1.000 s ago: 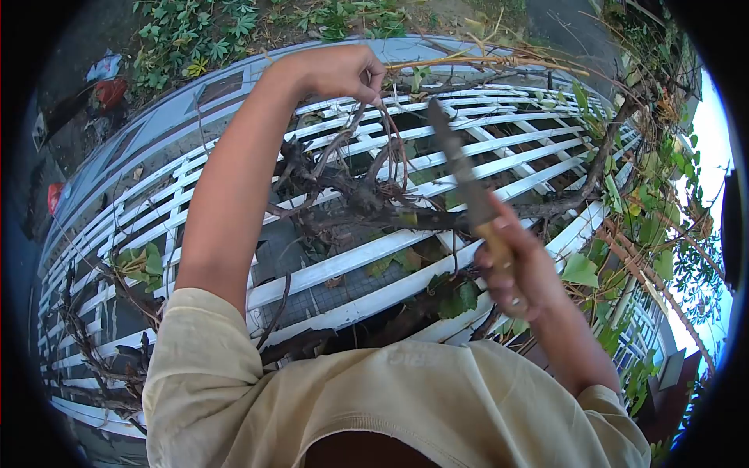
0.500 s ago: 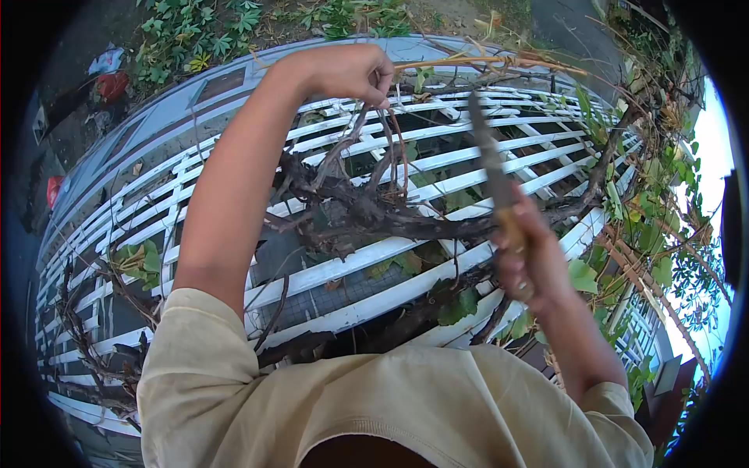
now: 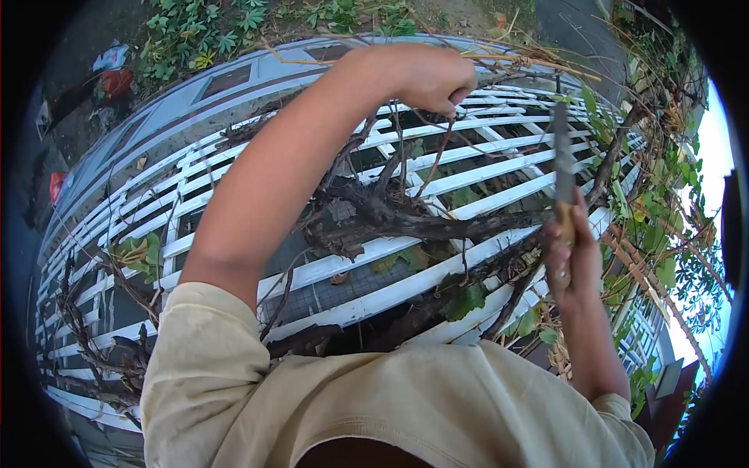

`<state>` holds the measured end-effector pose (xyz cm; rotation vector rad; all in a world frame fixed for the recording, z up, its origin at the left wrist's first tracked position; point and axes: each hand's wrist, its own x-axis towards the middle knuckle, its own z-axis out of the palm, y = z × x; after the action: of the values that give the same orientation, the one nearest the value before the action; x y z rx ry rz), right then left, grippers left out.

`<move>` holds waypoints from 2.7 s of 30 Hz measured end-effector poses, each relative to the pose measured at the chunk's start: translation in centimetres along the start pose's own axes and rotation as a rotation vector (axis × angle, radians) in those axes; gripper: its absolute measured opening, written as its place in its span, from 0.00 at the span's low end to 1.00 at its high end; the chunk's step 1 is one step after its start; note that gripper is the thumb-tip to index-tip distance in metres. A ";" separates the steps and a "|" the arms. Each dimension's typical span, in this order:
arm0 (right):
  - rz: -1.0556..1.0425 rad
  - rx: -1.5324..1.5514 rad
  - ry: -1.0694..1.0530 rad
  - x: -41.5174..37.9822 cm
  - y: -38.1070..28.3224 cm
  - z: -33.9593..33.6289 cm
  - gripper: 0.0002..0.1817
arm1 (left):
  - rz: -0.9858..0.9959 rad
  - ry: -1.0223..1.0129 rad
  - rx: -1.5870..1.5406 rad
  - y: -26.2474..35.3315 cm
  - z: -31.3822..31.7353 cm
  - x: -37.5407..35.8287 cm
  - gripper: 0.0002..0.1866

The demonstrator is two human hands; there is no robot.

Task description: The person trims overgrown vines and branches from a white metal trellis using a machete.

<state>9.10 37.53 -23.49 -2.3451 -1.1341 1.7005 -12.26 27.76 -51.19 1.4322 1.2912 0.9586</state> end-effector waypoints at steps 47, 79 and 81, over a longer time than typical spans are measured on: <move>-0.738 -0.758 -0.789 2.1 -0.4 14.3 0.20 | -0.587 -0.072 -0.083 25.1 3.8 -25.6 0.32; -0.749 -0.968 -0.537 -2.9 6.1 9.6 0.18 | -0.458 0.103 -0.252 25.4 9.2 -27.7 0.33; 0.259 -1.146 -0.693 -2.3 8.7 9.1 0.20 | -0.458 0.132 -0.270 25.4 8.7 -27.8 0.32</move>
<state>5.84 26.41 -28.94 -2.4458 -2.5804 2.5119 -1.46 -0.76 -27.52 0.8275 1.4425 0.8816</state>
